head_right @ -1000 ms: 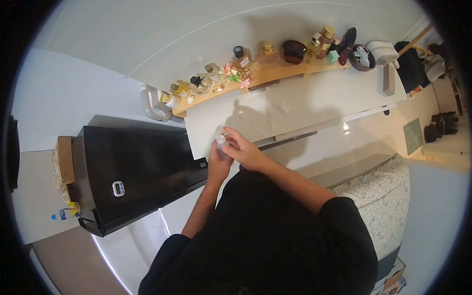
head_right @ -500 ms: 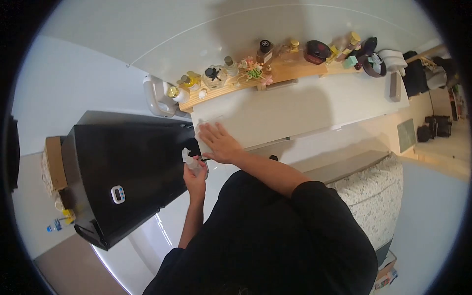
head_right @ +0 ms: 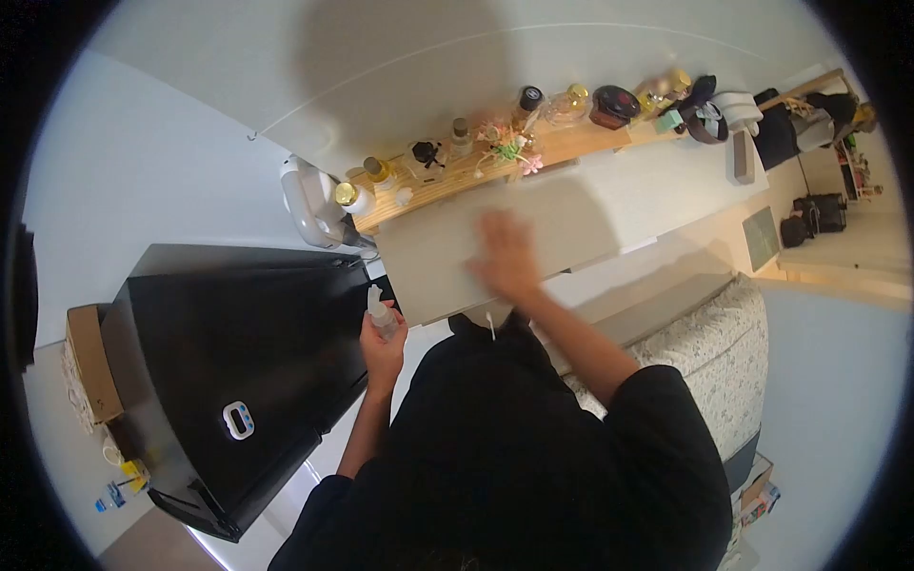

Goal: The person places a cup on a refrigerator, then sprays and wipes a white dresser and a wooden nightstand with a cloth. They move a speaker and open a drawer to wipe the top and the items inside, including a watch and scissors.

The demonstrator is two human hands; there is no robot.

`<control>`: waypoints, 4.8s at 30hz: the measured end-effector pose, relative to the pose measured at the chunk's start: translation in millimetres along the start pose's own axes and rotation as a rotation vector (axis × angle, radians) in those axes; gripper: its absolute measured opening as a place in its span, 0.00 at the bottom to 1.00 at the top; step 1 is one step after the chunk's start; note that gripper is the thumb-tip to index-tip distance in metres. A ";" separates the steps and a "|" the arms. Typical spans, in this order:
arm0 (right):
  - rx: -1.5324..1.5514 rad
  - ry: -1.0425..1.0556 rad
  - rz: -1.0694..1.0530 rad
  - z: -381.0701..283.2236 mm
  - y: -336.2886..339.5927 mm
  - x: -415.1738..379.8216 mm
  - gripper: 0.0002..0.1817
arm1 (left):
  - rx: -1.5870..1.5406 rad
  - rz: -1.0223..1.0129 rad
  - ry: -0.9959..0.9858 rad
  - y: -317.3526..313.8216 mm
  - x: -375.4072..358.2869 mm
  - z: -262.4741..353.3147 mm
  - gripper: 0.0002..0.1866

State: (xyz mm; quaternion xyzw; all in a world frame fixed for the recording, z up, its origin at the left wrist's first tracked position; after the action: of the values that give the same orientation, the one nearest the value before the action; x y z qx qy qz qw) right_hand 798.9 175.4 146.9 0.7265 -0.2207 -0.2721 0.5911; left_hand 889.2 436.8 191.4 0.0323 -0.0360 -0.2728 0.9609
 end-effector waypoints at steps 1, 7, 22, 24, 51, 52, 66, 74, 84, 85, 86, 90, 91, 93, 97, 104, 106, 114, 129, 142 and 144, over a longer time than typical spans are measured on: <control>0.169 0.134 -0.070 -42.2 4.8 -14.7 0.44 | -0.003 -0.016 0.004 0.4 0.0 -1.8 0.17; 0.145 0.232 -0.026 -34.2 12.1 11.0 0.43 | 0.090 -0.114 -0.091 7.0 17.2 -4.2 0.16; 0.063 0.098 0.146 -10.9 12.5 33.1 0.40 | 0.122 -0.197 -0.030 6.2 19.6 -1.6 0.12; 0.029 0.107 0.111 1.8 12.9 -15.0 0.40 | 0.151 -0.216 -0.035 5.4 22.8 1.2 0.12; 0.052 -0.583 0.258 241.1 34.8 52.7 0.37 | 0.145 -0.429 -0.099 -79.2 53.0 11.1 0.10; 0.052 -0.699 0.304 256.0 44.8 58.8 0.37 | 0.148 -0.422 -0.107 -84.9 54.9 12.0 0.10; 0.063 -0.495 0.277 410.6 82.2 98.3 0.36 | 0.509 -0.749 -0.300 -253.6 66.2 15.5 0.37; 0.303 0.261 0.006 329.1 72.2 31.6 0.37 | 0.550 -0.627 -0.191 -351.1 61.0 16.5 0.43; 0.083 -0.381 0.277 482.5 83.9 106.6 0.37 | 0.520 -0.533 -0.124 -363.2 70.4 13.0 0.40; 0.080 -0.250 0.211 451.7 76.1 96.8 0.37 | 0.515 -0.530 -0.125 -362.5 68.4 11.5 0.39; 0.200 -0.031 0.091 412.6 77.1 79.4 0.37 | 0.511 -0.517 -0.111 -362.7 66.3 7.8 0.39; 0.303 0.354 -0.215 394.8 92.1 73.9 0.37 | 0.514 -0.466 -0.098 -361.5 67.4 7.8 0.40; 0.233 0.257 -0.045 421.4 71.1 85.0 0.37 | 0.479 -0.453 -0.100 -364.4 67.4 10.8 0.40; 0.161 -0.070 0.052 479.5 90.9 108.7 0.36 | 0.532 -0.441 -0.058 -366.2 66.8 20.6 0.40; 0.030 -0.170 0.191 495.2 89.0 101.9 0.38 | 0.536 -0.437 -0.053 -359.9 59.1 20.5 0.39; 0.134 0.682 -0.167 252.7 56.9 14.0 0.37 | 0.505 -0.183 -0.078 -324.2 0.4 38.8 0.30; 0.200 0.853 -0.141 182.3 46.6 12.9 0.33 | 0.471 0.004 -0.161 -294.7 -18.3 55.8 0.28; 0.125 0.882 0.008 14.7 11.6 77.1 0.36 | 0.536 0.579 -0.070 -182.9 -108.1 53.5 0.16; 0.053 0.291 0.098 -44.4 -34.0 88.2 0.41 | 0.414 0.625 0.056 -87.7 -230.8 19.4 0.07; -0.072 0.076 0.051 -78.1 -19.5 101.1 0.41 | 0.366 0.631 0.011 -71.6 -235.3 25.3 0.03; -0.088 0.213 0.138 -96.4 -24.3 96.4 0.40 | 0.343 0.654 0.044 -72.1 -236.7 23.8 0.05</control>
State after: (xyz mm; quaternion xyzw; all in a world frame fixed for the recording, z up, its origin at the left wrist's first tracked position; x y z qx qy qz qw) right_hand 934.9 189.6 124.8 0.7077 -0.1942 -0.1616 0.6598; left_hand 648.7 499.2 197.0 0.1856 -0.0688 0.0595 0.9784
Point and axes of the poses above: each hand's wrist, its own x-axis towards the middle knuckle, its own y-axis out of the back of the hand, z = x × y, the point moved 1 cm from there along x, towards the middle knuckle, and after that the axes turned 15 degrees about -y, right-handed, at the moved point
